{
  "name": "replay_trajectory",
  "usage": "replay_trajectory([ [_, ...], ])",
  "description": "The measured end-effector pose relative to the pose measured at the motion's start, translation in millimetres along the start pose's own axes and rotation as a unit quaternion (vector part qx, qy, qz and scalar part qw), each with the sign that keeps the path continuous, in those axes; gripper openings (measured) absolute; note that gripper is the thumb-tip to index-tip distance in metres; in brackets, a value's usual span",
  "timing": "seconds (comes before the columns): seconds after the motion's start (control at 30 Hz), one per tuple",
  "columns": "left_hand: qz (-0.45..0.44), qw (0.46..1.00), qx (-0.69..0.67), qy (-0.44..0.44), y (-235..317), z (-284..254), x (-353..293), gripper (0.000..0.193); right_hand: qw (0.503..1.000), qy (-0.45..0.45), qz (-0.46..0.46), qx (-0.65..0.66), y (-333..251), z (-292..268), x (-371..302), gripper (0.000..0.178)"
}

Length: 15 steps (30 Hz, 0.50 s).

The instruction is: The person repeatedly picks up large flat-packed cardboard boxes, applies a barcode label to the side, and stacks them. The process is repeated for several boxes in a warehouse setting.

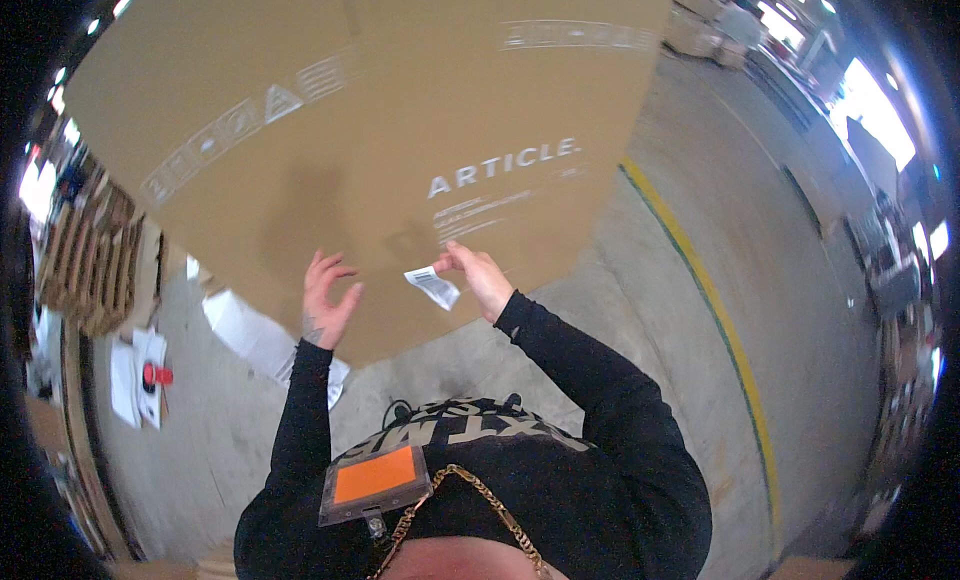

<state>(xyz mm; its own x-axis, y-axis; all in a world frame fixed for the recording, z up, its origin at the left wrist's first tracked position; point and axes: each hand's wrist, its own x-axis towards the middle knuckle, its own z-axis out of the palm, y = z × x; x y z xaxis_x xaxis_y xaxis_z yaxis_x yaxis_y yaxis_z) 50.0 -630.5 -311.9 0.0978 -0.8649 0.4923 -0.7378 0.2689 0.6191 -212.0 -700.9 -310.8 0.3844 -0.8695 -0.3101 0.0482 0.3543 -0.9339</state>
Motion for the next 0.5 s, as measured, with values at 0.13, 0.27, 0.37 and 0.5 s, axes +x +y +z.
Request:
replay_trajectory([
  [0.13, 0.21, 0.972, 0.056, -0.088, 127, 43, 61, 0.021, 0.991, 0.009, -0.121, -0.048, -37, -51, -33, 0.05],
  [0.27, 0.285, 0.945, 0.11, -0.115, 196, 87, 88, 0.018, 0.964, 0.083, -0.22, -0.12, -61, -104, -66, 0.049],
  [0.37, 0.332, 0.928, 0.091, -0.142, 215, 105, 105, 0.017, 0.942, 0.138, -0.27, -0.141, -70, -121, -78, 0.049],
  [0.5, 0.361, 0.919, 0.057, -0.146, 234, 136, 125, 0.015, 0.916, 0.209, -0.318, -0.13, -72, -145, -80, 0.043],
])
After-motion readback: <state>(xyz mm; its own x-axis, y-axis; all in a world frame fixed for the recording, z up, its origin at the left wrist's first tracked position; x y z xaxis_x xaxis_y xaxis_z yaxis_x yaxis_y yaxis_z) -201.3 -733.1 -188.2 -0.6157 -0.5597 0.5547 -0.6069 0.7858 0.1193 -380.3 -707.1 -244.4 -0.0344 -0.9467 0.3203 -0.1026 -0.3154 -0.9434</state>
